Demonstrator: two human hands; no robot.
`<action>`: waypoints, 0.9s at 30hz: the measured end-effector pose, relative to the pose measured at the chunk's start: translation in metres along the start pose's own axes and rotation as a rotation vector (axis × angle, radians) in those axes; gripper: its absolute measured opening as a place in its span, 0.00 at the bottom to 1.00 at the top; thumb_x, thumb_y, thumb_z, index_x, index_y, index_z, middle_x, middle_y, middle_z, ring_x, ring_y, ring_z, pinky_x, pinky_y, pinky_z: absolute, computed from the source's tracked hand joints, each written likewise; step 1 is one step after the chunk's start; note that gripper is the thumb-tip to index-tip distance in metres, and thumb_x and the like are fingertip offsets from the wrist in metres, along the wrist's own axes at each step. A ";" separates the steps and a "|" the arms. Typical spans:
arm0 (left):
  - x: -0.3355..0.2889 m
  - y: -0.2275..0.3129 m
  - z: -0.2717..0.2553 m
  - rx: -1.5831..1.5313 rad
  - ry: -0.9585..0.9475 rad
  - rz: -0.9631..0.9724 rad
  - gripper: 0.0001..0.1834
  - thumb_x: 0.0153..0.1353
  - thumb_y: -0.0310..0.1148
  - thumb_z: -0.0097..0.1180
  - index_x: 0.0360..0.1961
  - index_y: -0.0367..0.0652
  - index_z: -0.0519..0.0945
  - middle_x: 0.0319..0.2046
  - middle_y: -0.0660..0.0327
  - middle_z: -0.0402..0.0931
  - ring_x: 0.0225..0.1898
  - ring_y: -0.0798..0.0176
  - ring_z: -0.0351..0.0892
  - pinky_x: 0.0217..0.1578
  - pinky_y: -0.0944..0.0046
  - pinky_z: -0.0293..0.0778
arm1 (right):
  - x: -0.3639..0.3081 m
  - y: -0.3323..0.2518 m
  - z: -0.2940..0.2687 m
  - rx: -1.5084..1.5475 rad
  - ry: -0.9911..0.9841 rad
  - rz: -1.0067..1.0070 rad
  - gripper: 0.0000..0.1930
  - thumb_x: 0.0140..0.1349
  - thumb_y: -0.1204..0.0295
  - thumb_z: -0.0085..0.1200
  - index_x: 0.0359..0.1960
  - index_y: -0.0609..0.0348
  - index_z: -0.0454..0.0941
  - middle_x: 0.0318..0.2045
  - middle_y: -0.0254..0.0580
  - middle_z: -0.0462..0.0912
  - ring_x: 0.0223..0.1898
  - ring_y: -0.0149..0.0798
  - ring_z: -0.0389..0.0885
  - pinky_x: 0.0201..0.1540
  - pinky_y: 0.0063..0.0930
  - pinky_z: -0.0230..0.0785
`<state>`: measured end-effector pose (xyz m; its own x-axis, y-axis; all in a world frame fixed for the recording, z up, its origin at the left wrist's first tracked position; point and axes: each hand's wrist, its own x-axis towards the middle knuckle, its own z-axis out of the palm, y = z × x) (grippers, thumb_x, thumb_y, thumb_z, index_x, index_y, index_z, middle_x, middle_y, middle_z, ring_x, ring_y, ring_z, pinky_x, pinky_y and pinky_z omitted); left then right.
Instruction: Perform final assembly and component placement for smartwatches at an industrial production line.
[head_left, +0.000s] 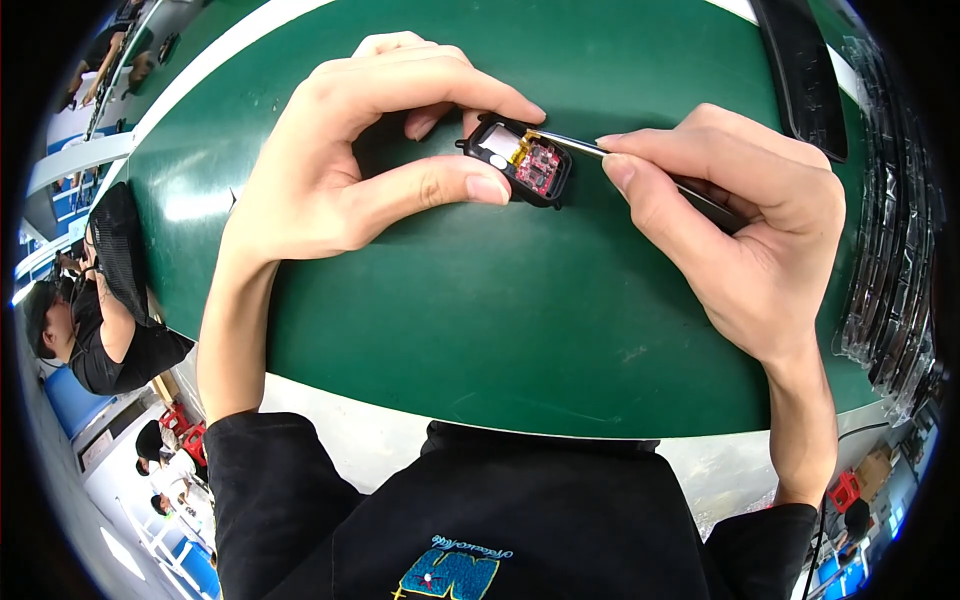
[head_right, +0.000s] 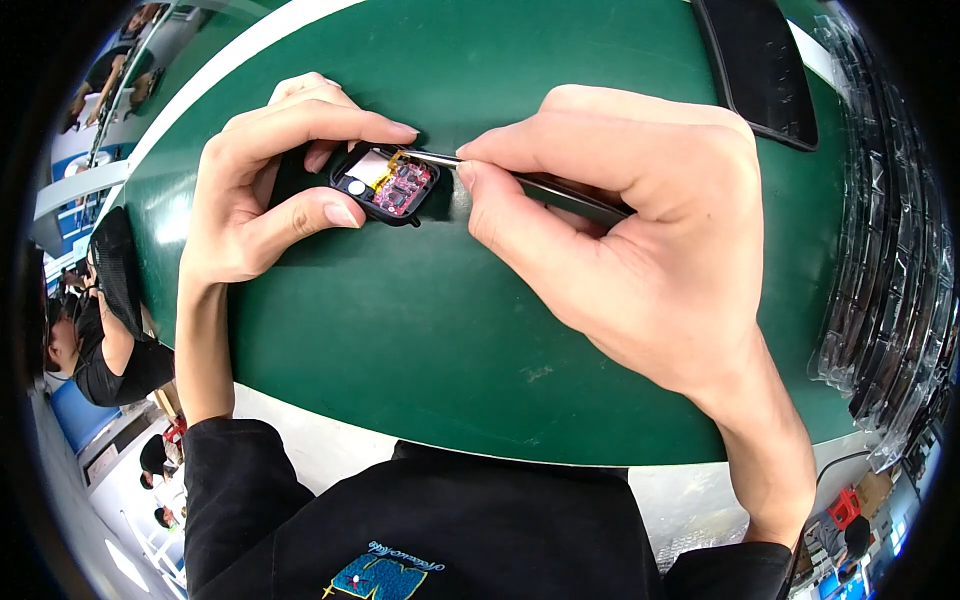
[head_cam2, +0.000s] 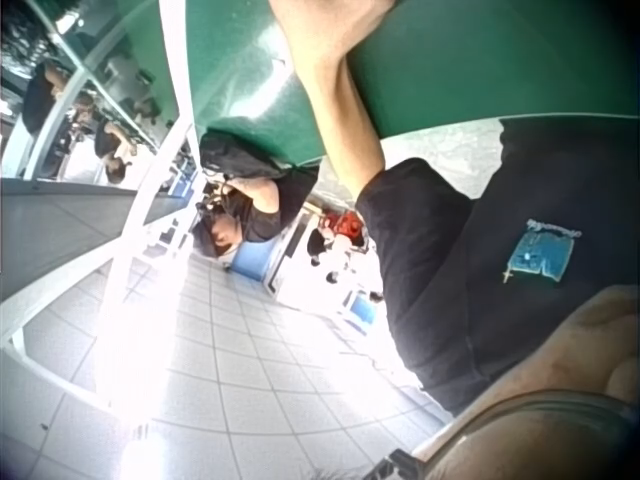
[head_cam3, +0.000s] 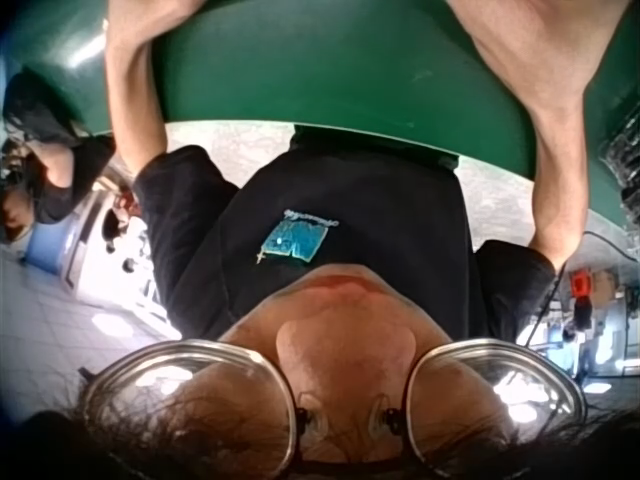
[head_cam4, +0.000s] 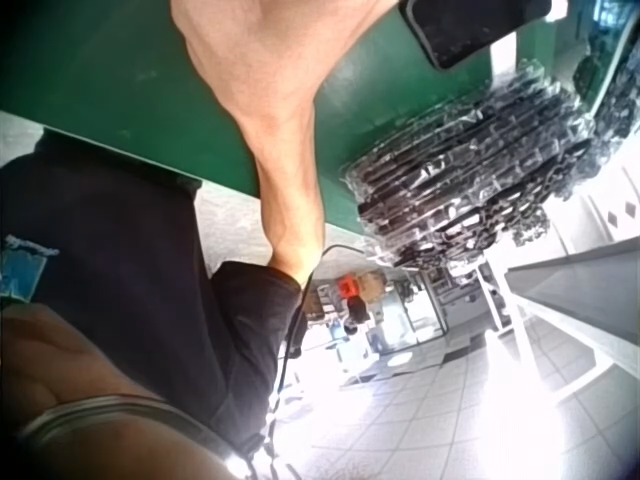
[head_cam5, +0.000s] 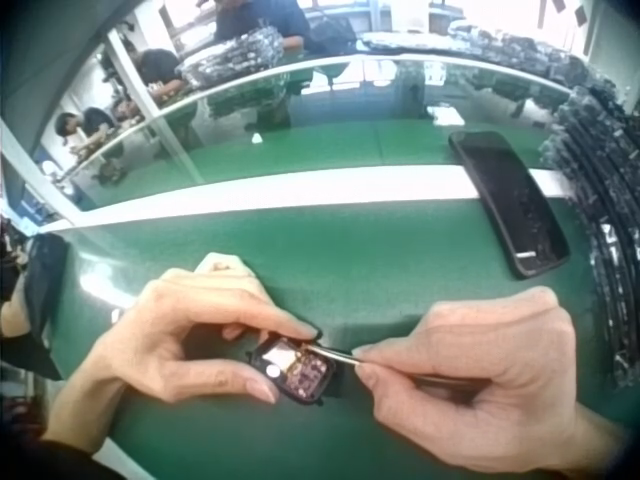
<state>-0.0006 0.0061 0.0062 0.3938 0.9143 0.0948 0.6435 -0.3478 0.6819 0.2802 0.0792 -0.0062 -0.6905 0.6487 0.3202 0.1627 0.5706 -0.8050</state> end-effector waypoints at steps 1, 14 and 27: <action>0.000 0.000 0.000 -0.001 0.000 0.000 0.33 0.51 0.47 0.79 0.54 0.35 0.91 0.38 0.62 0.84 0.36 0.64 0.66 0.46 0.61 0.64 | 0.000 -0.001 0.000 -0.008 -0.007 0.002 0.07 0.62 0.84 0.71 0.41 0.67 0.94 0.22 0.32 0.81 0.21 0.19 0.71 0.24 0.20 0.53; 0.000 -0.001 0.002 0.001 0.031 0.021 0.32 0.49 0.43 0.79 0.54 0.34 0.91 0.37 0.61 0.84 0.36 0.64 0.67 0.45 0.61 0.65 | -0.003 0.000 -0.007 -0.046 -0.042 -0.007 0.09 0.60 0.88 0.68 0.42 0.71 0.92 0.23 0.35 0.82 0.23 0.22 0.75 0.26 0.20 0.59; -0.002 -0.003 0.005 -0.019 0.070 0.034 0.30 0.45 0.34 0.80 0.52 0.32 0.90 0.44 0.59 0.89 0.35 0.65 0.65 0.48 0.62 0.67 | -0.004 0.004 0.006 -0.247 0.085 -0.253 0.13 0.53 0.88 0.73 0.41 0.68 0.93 0.22 0.32 0.79 0.18 0.19 0.64 0.21 0.20 0.50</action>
<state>-0.0003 0.0043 0.0003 0.3680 0.9144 0.1686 0.6173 -0.3759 0.6911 0.2793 0.0754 -0.0134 -0.6709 0.5052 0.5428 0.1668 0.8161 -0.5534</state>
